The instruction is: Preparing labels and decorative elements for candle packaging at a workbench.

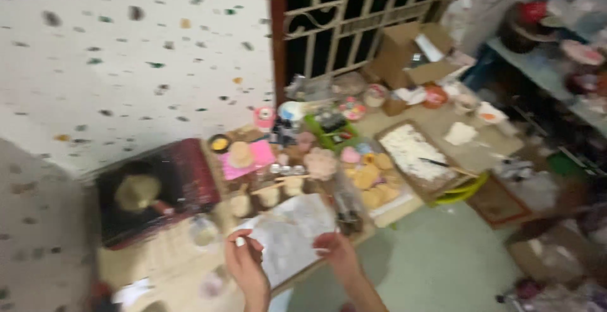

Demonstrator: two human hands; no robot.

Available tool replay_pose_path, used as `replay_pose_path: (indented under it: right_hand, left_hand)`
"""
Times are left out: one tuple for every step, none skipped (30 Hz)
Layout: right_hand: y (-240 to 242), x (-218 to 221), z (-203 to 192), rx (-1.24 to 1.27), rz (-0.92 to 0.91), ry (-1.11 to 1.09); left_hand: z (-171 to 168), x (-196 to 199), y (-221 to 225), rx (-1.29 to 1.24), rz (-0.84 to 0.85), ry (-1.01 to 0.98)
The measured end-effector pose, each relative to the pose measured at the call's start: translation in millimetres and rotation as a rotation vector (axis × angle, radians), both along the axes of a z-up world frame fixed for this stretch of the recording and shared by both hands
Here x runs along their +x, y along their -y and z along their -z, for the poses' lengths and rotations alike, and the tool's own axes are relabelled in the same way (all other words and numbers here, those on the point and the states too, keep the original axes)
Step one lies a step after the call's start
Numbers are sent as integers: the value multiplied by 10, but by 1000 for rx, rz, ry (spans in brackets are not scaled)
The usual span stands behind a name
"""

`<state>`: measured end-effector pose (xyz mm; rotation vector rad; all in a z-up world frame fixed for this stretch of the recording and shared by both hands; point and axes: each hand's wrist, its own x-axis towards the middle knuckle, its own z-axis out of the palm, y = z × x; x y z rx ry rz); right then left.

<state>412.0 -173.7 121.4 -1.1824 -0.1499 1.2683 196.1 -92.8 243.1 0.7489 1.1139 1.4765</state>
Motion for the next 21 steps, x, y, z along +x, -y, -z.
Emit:
replay_pose_path:
  right_hand:
    - [158,120,-133,138,-97,-197]
    - [304,231,-280,278,-197,-393]
    - [442,415,-284,274,-187,-382]
    - [569,575,-276,367,-185,-361]
    - [683,732,-274,460,-184,-339]
    - [750,862,-536,467,-183,-331]
    - [808,983,-803,503,-259,-325]
    - [887,1065,-1065,533,-331,-325]
    - [883,1319,-956,535,-329,-324]
    - [870,1537,-825,476,-227,-481]
    - [847,1749,-689,415,-123,-636]
    - [764,1934,-677,419,-129,-637]
    - [672,2116,-661,500,-158,-280]
    - [639,2228,-632,564,-173,70]
    - [616,2221,-768,561,-166,61]
    - [526,2250,-904,612,-241,520]
    - [425,2272,-1039,637,-305,984]
    - [274,2226,-240,645,-300,984]
    - [204,2267,506,503,-353,1365]
    - [128,2360,1182,333,-390,1734]
    - [-83,2384,1461,339,-373,1729]
  left_hand:
    - [67,351,184,112,52,-108]
    - [113,694,367,227,101,-214]
    - [367,1125,559,223,111,-203]
    - [623,1536,747,284,213,-91]
    - [868,1945,930,341,315,22]
    - [828,2149,1024,349,317,28]
    - [783,2347,1107,529,521,-519]
    - [741,2504,1212,677,713,-1087]
    - [613,2613,1174,679,715,-1087]
    - [504,2687,1128,851,596,-1038]
    - [399,2755,1073,1015,470,-983]
    - [402,2929,1027,1017,464,-987]
    - [408,3101,970,970,527,-834]
    - [422,3208,961,912,603,-682]
    - [448,3310,944,908,612,-687]
    - [479,3446,859,823,706,-454]
    - [511,3573,762,730,792,-222]
    - [544,3694,634,737,792,-227]
    - [571,3807,495,639,866,3]
    - [589,3874,316,535,938,226]
    - [593,3942,125,542,947,214]
